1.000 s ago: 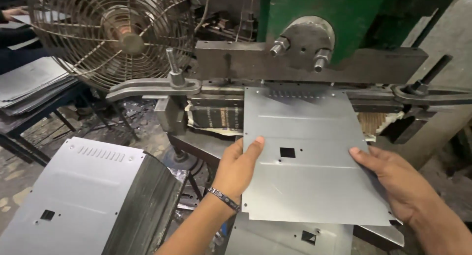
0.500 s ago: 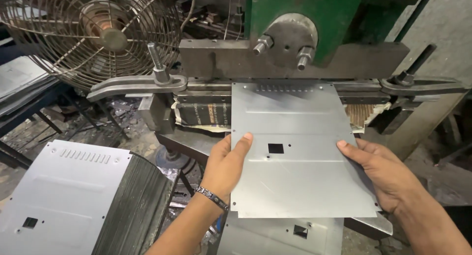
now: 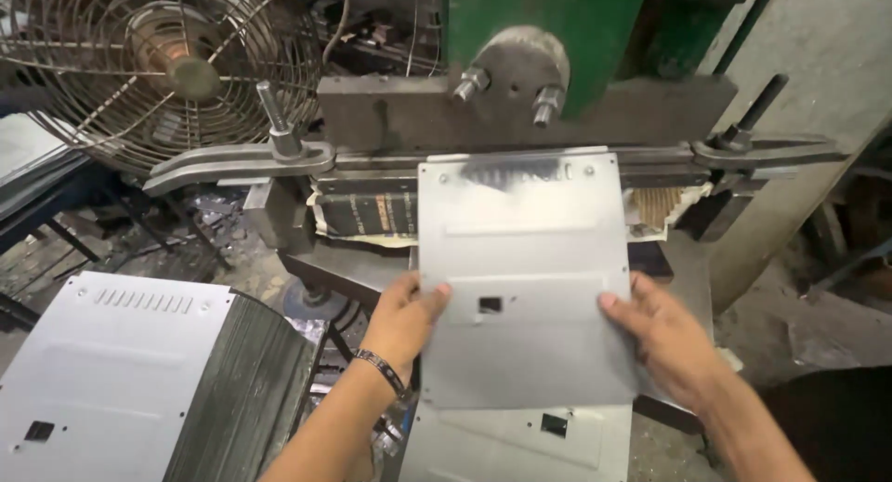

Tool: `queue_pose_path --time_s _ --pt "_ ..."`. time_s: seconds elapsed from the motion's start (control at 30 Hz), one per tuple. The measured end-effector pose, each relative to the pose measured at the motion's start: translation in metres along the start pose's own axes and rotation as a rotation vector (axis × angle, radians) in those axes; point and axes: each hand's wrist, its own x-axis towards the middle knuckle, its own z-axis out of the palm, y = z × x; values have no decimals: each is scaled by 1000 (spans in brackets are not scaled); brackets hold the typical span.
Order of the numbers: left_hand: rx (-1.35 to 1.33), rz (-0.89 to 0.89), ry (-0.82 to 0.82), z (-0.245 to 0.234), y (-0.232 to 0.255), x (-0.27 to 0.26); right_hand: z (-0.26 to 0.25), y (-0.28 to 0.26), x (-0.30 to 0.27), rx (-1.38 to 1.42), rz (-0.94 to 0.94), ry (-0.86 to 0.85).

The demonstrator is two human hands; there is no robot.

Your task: Repeatedly placing metal sheets into a press machine to bend them and then stacking the processed parts.

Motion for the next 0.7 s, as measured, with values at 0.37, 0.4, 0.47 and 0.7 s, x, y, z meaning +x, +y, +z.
queue_pose_path --time_s 0.37,0.4,0.47,0.7 --pt "1338 623 -302 36 136 -30 28 -12 -36 588 40 -739" --pt "1519 697 -469 50 152 -44 42 -11 -39 372 68 -791" --pt "1697 770 -642 61 160 -54 63 -1 -42 154 93 -834" --pt "1177 1268 98 10 86 -22 68 -35 -53 149 65 -94"
